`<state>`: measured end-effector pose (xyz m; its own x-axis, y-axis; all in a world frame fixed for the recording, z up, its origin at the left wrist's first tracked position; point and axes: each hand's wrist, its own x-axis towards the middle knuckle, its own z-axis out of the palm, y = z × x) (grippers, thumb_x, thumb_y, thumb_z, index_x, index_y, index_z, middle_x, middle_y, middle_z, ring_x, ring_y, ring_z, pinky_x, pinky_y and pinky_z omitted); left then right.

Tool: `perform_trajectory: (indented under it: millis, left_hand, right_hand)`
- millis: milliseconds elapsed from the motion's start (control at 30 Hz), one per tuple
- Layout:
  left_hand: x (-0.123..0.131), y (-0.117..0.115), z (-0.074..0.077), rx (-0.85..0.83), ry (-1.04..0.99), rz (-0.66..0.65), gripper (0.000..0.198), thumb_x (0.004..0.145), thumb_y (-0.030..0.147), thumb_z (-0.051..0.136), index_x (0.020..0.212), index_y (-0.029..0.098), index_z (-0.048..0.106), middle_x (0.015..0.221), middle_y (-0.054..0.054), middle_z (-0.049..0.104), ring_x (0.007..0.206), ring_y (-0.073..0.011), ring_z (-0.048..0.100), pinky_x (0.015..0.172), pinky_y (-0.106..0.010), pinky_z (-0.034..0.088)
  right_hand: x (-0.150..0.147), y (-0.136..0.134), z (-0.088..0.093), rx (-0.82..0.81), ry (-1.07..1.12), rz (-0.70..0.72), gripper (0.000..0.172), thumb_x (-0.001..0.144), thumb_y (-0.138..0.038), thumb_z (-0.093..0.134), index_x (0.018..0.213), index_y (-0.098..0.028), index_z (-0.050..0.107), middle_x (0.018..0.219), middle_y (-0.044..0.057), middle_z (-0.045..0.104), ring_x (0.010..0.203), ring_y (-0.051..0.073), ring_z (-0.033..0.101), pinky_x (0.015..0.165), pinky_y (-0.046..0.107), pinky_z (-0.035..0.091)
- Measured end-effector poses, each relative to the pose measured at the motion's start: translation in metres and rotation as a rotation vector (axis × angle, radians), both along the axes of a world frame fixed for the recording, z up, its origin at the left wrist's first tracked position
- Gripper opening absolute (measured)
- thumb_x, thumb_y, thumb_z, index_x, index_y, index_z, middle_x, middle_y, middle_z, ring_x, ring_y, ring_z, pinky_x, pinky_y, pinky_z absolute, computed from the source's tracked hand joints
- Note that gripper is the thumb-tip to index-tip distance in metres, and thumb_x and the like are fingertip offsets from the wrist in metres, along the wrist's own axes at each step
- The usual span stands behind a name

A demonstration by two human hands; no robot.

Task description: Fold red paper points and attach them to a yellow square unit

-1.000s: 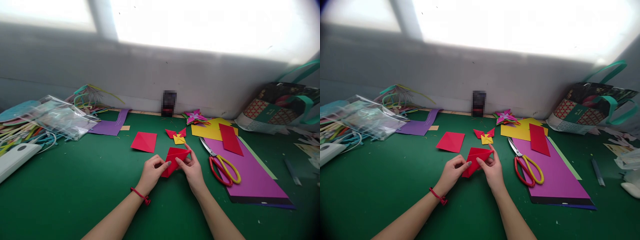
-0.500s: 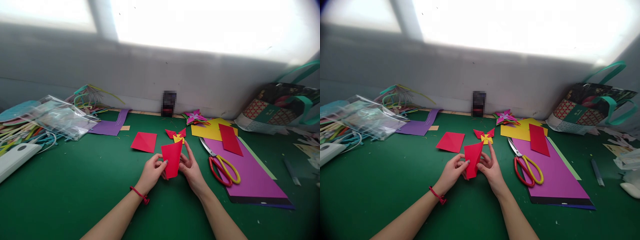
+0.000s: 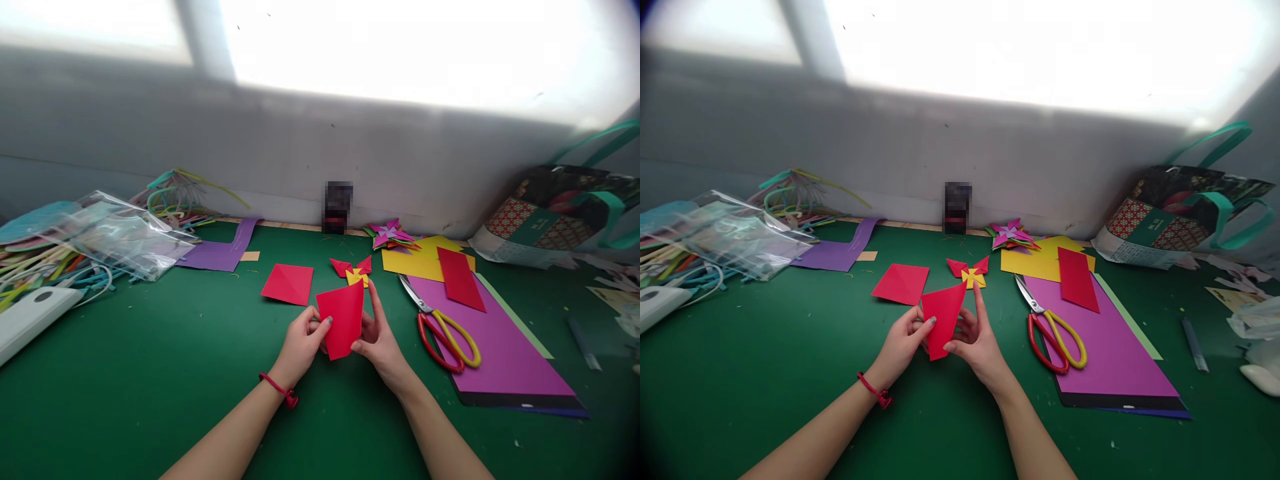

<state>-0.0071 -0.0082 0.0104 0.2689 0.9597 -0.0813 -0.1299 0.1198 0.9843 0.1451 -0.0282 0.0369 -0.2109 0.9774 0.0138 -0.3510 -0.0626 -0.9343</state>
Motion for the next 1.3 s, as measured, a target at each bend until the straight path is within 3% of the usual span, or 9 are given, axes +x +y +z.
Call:
perform_trajectory:
  millis: [200, 433, 633, 800, 1000, 1067, 1200, 1300]
  left_hand:
    - [0.003, -0.004, 0.003, 0.045, 0.039, -0.133, 0.021, 0.077, 0.035, 0.051, 0.084, 0.016, 0.05, 0.064, 0.0, 0.06, 0.054, -0.0127, 0.058, 0.05, -0.022, 0.044]
    - [0.005, -0.011, 0.012, 0.143, 0.155, -0.265, 0.021, 0.075, 0.027, 0.053, 0.092, 0.016, 0.055, 0.079, -0.005, 0.064, 0.069, -0.0175, 0.06, 0.06, -0.027, 0.047]
    - [0.004, -0.008, 0.012, 0.142, 0.094, -0.171, 0.02, 0.081, 0.033, 0.044, 0.09, 0.016, 0.052, 0.078, -0.004, 0.058, 0.07, -0.0149, 0.057, 0.055, -0.023, 0.045]
    - [0.003, -0.005, 0.009, 0.148, 0.099, -0.089, 0.023, 0.081, 0.037, 0.043, 0.084, 0.016, 0.05, 0.065, 0.0, 0.053, 0.058, -0.0117, 0.054, 0.051, -0.022, 0.044]
    - [0.001, -0.004, 0.005, 0.166, 0.136, -0.101, 0.022, 0.082, 0.036, 0.043, 0.076, 0.015, 0.051, 0.062, -0.001, 0.056, 0.057, -0.0124, 0.056, 0.052, -0.024, 0.045]
    - [0.001, -0.003, 0.003, 0.163, 0.134, -0.086, 0.022, 0.082, 0.035, 0.043, 0.075, 0.015, 0.05, 0.064, -0.001, 0.057, 0.058, -0.0129, 0.057, 0.052, -0.024, 0.045]
    - [0.001, -0.003, 0.003, 0.152, 0.127, -0.066, 0.023, 0.082, 0.035, 0.043, 0.076, 0.015, 0.051, 0.064, -0.001, 0.058, 0.058, -0.0129, 0.058, 0.053, -0.024, 0.046]
    - [0.001, -0.003, 0.004, 0.169, 0.143, -0.058, 0.023, 0.082, 0.035, 0.043, 0.076, 0.015, 0.052, 0.063, -0.001, 0.059, 0.059, -0.0129, 0.058, 0.054, -0.024, 0.046]
  right_hand:
    - [-0.005, 0.003, -0.013, -0.021, 0.011, -0.155, 0.095, 0.065, -0.029, 0.068, 0.135, -0.032, 0.003, 0.113, 0.007, 0.054, 0.099, 0.023, 0.054, 0.084, 0.04, 0.043]
    - [-0.016, 0.001, -0.012, -0.068, -0.113, -0.277, 0.096, 0.063, -0.028, 0.069, 0.135, -0.03, 0.006, 0.094, 0.004, 0.06, 0.081, 0.021, 0.06, 0.073, 0.037, 0.05]
    - [-0.012, 0.004, -0.011, -0.024, -0.149, -0.328, 0.103, 0.059, -0.028, 0.071, 0.136, -0.03, 0.002, 0.088, 0.003, 0.06, 0.076, 0.02, 0.06, 0.069, 0.035, 0.05]
    - [-0.01, 0.003, -0.014, -0.009, -0.178, -0.255, 0.102, 0.06, -0.027, 0.071, 0.135, -0.031, 0.003, 0.089, 0.002, 0.059, 0.075, 0.019, 0.06, 0.068, 0.034, 0.05]
    - [-0.008, -0.001, -0.008, -0.004, -0.262, -0.183, 0.096, 0.063, -0.023, 0.069, 0.135, -0.032, 0.006, 0.089, 0.001, 0.059, 0.071, 0.017, 0.059, 0.069, 0.034, 0.049]
    - [-0.007, -0.001, -0.005, -0.008, -0.248, -0.162, 0.088, 0.065, -0.024, 0.068, 0.134, -0.03, 0.014, 0.092, 0.002, 0.059, 0.075, 0.018, 0.059, 0.072, 0.035, 0.049]
    - [-0.002, 0.0, -0.005, 0.014, -0.253, -0.116, 0.041, 0.071, -0.031, 0.062, 0.109, -0.02, 0.05, 0.099, 0.006, 0.06, 0.092, 0.021, 0.056, 0.081, 0.034, 0.044]
    - [0.001, 0.002, -0.011, -0.01, -0.284, -0.152, 0.027, 0.07, -0.034, 0.062, 0.092, -0.019, 0.057, 0.09, 0.005, 0.063, 0.085, 0.021, 0.058, 0.076, 0.032, 0.045]
